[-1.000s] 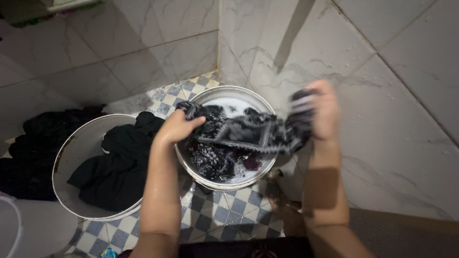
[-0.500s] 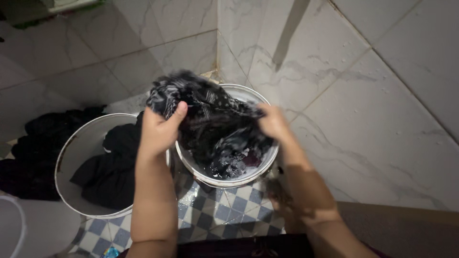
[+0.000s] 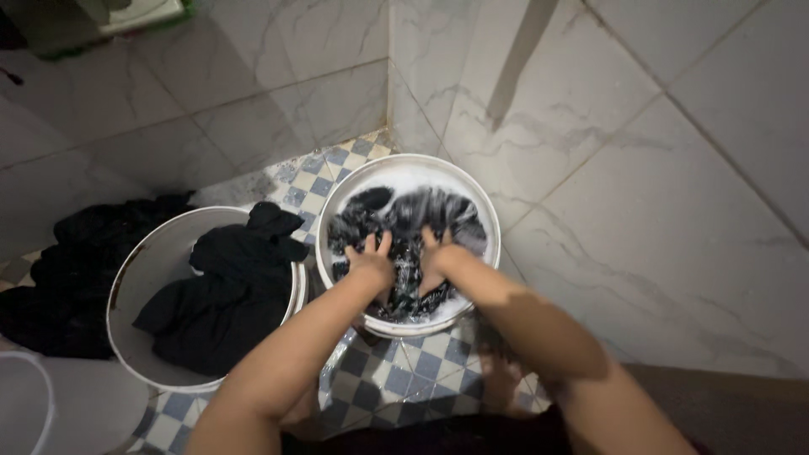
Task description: The person hand-washes dark-colored clothes in a metal basin filled with soapy water. They scrub, rinse, and wring out the garments, then transfer them to a white bucket. The process is repeated for multiple items.
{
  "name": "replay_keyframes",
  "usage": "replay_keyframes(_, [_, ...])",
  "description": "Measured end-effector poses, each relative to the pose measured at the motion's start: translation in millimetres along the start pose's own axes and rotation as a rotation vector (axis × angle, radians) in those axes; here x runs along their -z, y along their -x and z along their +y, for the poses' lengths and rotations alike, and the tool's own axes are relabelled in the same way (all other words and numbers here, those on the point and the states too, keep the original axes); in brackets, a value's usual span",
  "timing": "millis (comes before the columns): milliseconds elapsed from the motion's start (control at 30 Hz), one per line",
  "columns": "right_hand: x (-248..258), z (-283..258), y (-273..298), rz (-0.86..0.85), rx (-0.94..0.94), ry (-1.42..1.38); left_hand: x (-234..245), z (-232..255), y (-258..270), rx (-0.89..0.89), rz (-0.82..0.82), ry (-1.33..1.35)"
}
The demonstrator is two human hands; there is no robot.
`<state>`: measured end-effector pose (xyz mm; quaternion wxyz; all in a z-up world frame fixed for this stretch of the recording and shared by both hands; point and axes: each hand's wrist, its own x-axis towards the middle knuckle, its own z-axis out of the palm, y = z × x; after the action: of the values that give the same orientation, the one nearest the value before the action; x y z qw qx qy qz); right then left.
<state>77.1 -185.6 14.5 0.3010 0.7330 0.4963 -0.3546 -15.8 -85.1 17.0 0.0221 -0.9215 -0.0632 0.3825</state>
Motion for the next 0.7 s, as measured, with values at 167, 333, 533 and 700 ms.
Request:
replay_keyframes(167, [-24, 9, -65, -0.025, 0.031, -0.168, -15, 0, -59, -0.016, -0.191, -0.037])
replay_keyframes(333, [-13, 21, -125, 0.300, -0.067, -0.393, 17, 12, -117, -0.023, -0.169, 0.015])
replay_keyframes(533, [-7, 26, -163, 0.469, -0.129, -0.518, 14, 6, -145, -0.011, -0.160, 0.038])
replay_keyframes(700, [-17, 49, -111, 0.371, -0.104, -0.538, 14, -6, -117, -0.014, -0.081, 0.092])
